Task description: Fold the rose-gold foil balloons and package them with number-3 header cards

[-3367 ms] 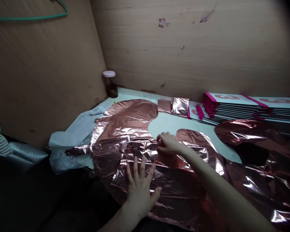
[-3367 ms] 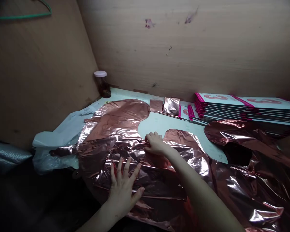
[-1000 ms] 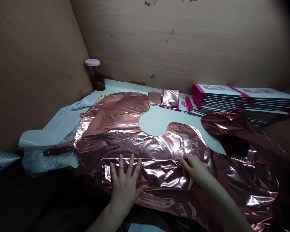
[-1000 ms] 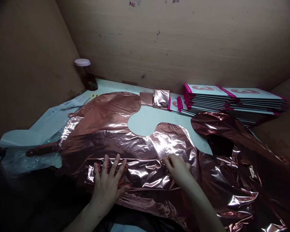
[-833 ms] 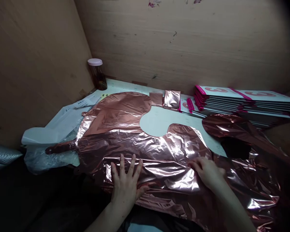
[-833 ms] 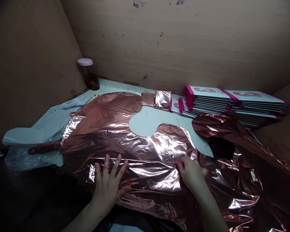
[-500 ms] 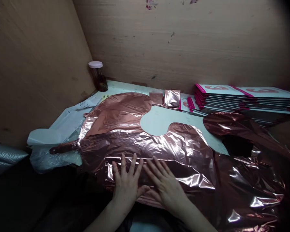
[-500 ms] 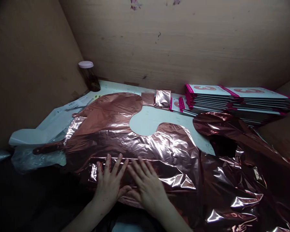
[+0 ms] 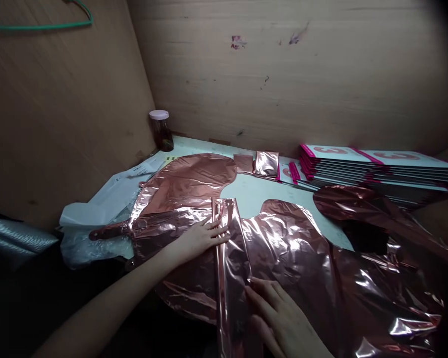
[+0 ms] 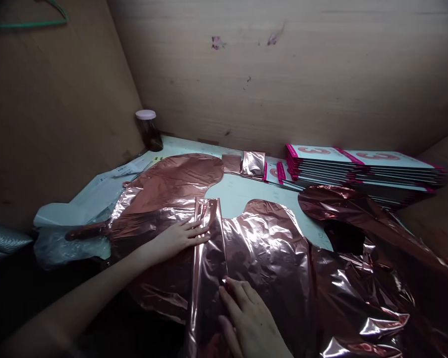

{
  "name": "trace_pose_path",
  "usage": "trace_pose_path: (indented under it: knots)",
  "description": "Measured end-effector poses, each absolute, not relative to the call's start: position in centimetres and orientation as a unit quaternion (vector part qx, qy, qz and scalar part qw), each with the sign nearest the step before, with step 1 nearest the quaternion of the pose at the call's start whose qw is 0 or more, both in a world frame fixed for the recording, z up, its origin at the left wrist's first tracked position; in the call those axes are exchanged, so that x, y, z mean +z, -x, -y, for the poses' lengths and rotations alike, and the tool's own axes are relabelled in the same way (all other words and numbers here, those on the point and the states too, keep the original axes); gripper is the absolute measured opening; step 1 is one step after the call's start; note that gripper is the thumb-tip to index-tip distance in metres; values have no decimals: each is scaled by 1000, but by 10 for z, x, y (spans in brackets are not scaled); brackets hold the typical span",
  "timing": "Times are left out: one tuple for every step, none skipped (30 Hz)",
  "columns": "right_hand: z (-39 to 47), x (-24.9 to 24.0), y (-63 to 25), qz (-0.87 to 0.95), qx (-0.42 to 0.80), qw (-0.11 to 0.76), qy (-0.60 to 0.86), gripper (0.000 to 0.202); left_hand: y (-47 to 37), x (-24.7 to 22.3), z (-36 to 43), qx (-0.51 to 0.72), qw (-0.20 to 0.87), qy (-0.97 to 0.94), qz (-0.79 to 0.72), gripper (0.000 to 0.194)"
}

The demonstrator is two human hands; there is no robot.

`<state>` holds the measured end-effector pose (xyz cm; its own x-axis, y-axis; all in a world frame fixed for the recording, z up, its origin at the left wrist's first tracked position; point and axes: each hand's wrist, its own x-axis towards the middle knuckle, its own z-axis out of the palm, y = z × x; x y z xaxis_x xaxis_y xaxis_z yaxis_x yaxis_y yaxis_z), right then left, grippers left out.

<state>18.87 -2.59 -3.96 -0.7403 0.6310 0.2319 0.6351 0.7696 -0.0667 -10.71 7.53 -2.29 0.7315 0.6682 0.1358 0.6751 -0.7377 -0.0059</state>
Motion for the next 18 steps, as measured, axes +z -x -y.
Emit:
trace_pose_path:
  knots:
    - [24,-35,-185,941,3,110,319,67,107,-23,-78,-56,12,932,358,55]
    - [21,-29,-182,950,20,94,296,74,106,-23,-78,-47,-3,932,359,56]
    - [18,-23,-179,957,39,78,275,82,105,-23,-73,-40,-15,929,368,58]
    - [14,-18,-177,963,57,64,257,89,103,-22,-65,-37,-26,923,382,61]
    - [11,-15,-176,966,73,54,243,92,102,-21,-54,-39,-38,919,391,64]
    - [8,-13,-175,967,86,48,236,94,101,-20,-40,-44,-54,917,393,68]
    - [7,-14,-175,967,94,48,231,95,101,-20,-25,-52,-71,917,390,73]
    - [7,-17,-175,967,97,53,229,94,100,-20,-9,-58,-88,921,376,77]
    - [7,-22,-176,968,95,59,227,92,99,-22,6,-64,-94,923,367,81]
    - [8,-27,-176,969,90,64,222,90,98,-25,20,-75,-85,924,364,82]
    - [9,-32,-176,970,86,68,218,88,95,-31,32,-96,-61,922,370,78]
    - [9,-37,-176,971,84,72,214,86,91,-38,42,-129,-28,915,381,71]
    - [9,-42,-176,971,85,76,212,84,87,-45,50,-172,6,904,391,61]
    - [10,-45,-176,970,90,81,211,81,82,-52,57,-220,34,889,400,50]
    - [10,-47,-177,969,99,92,209,76,77,-59,62,-268,52,870,409,40]
    - [9,-48,-177,966,110,113,205,70,72,-63,65,-311,57,852,417,33]
    - [9,-49,-177,961,124,141,204,63,68,-66,68,-345,53,834,426,29]
    - [9,-49,-176,953,144,173,203,56,65,-66,70,-370,43,818,438,26]
